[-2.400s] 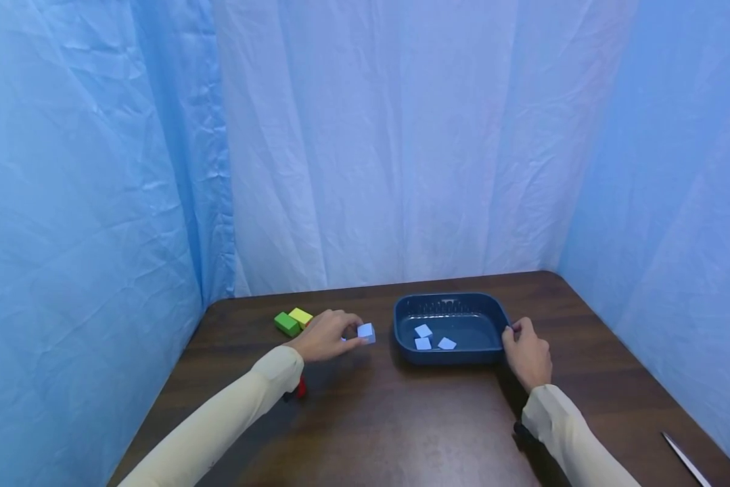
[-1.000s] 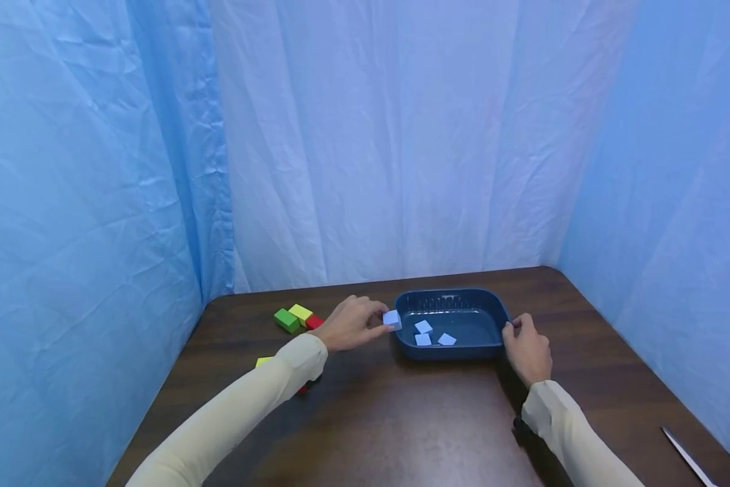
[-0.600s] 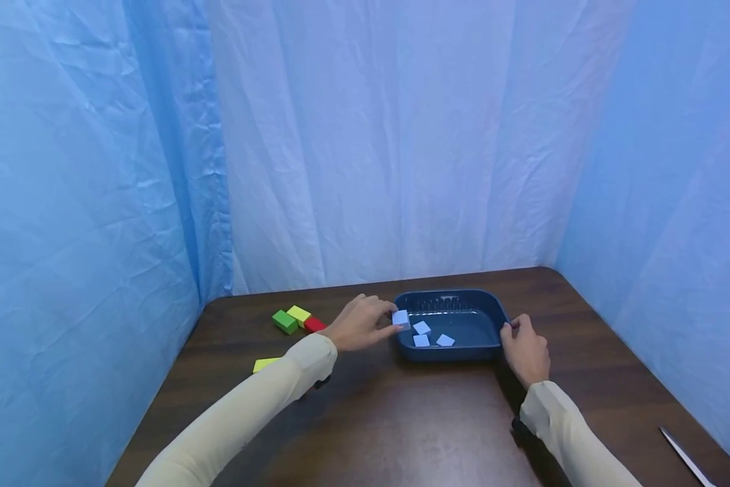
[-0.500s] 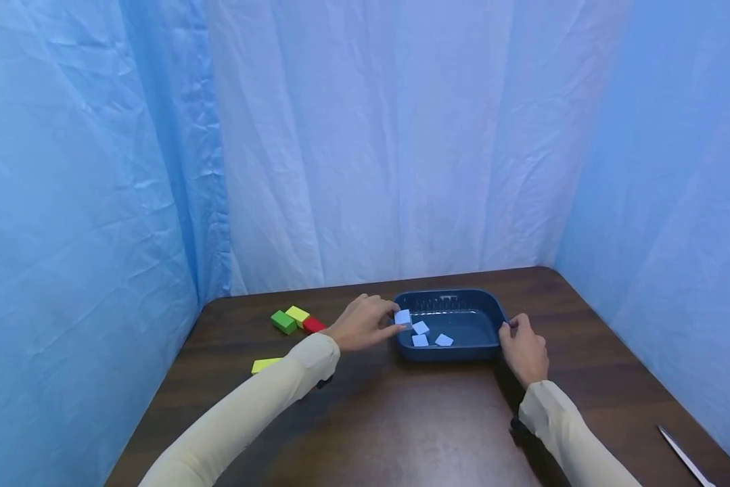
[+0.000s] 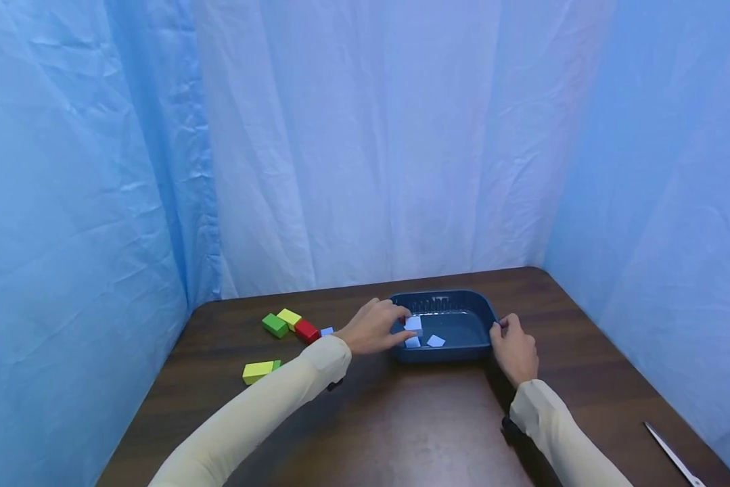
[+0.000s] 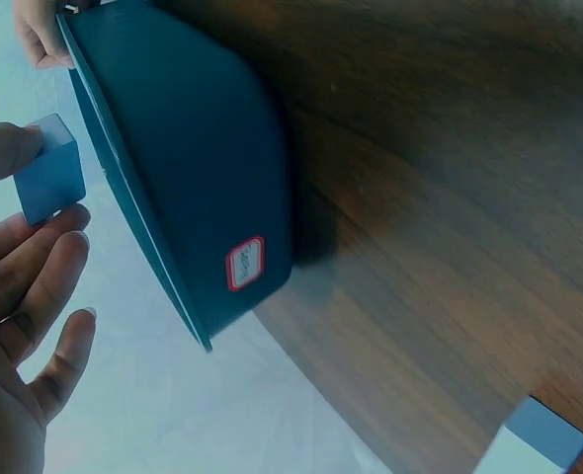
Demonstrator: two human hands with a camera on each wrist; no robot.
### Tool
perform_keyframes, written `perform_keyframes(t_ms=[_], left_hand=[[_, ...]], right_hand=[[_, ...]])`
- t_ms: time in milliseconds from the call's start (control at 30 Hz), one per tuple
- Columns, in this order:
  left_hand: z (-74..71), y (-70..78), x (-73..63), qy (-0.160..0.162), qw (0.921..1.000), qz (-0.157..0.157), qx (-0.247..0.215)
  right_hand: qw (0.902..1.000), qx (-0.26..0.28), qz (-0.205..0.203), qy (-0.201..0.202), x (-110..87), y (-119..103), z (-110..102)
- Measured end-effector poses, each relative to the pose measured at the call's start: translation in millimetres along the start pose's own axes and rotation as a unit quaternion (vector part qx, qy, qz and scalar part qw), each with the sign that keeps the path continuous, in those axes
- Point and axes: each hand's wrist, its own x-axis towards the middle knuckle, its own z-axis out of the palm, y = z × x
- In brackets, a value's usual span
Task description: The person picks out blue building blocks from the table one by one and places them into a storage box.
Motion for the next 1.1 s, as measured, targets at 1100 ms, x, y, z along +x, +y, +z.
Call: perform_keyframes(t_ms=[1100], left_hand=[[6.8, 10.4, 7.8, 0.003, 0.9999, -0.015, -0.004]], right_hand=[[0.9999, -0.006, -0.01, -0.006, 1.1, -2.6, -5.7]])
